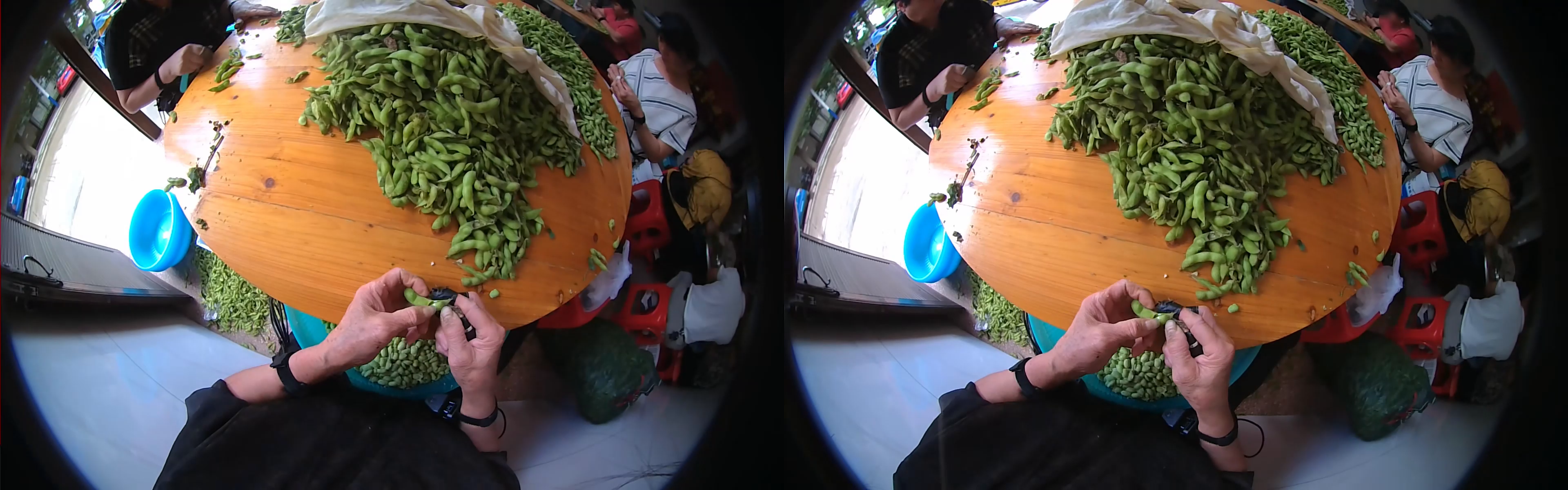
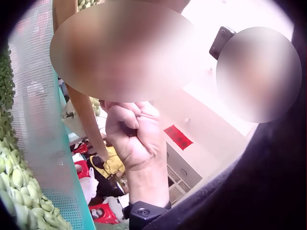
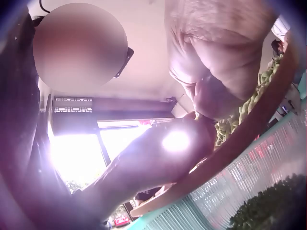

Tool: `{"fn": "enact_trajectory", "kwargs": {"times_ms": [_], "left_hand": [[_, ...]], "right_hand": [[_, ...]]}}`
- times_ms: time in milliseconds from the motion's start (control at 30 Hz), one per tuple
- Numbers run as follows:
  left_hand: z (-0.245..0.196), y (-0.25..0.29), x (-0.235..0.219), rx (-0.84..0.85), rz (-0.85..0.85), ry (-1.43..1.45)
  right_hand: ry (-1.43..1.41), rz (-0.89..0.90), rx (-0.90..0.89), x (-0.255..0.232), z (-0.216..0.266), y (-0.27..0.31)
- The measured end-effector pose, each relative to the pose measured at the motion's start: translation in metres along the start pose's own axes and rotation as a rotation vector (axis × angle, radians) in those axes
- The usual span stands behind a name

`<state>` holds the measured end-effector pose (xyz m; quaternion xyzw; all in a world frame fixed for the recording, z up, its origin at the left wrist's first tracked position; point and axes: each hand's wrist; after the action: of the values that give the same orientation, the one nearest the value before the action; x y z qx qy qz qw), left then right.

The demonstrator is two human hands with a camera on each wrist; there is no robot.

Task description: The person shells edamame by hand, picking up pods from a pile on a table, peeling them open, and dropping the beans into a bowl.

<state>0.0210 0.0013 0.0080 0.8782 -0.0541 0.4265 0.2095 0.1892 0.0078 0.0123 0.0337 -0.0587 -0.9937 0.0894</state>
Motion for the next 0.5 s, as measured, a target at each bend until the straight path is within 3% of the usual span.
{"fn": "enact_trajectory", "kwargs": {"times_ms": [67, 167, 233, 300, 367, 500], "left_hand": [[0.003, 0.0, 0.0, 0.104, 0.089, -0.084], [-0.002, 0.004, 0.001, 0.111, 0.055, -0.217], [0.0, 0.001, -0.005, 0.126, 0.105, -0.292], [0.002, 0.0, -0.009, 0.139, 0.153, -0.368], [0.003, 0.0, -0.011, 0.131, 0.209, -0.438], [-0.003, 0.004, -0.002, 0.053, 0.155, -0.224]], "right_hand": [[0.201, -0.052, -0.112, -0.003, 0.0, 0.0], [0.395, -0.135, -0.212, -0.009, 0.004, -0.006], [0.345, -0.125, -0.172, -0.01, 0.01, -0.007], [0.22, 0.061, -0.1, -0.013, 0.015, -0.009], [0.242, 0.113, -0.148, -0.013, 0.017, -0.012], [0.216, 0.113, -0.139, -0.01, 0.013, -0.013]]}}
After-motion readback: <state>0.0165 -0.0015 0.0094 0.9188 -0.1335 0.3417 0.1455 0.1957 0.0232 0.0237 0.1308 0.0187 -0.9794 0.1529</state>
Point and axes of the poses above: each hand's wrist, its own y-axis away from the middle knuckle, its own x-axis out of the palm, z = x × y, and after that the axes turned 9 degrees about y, right-handed
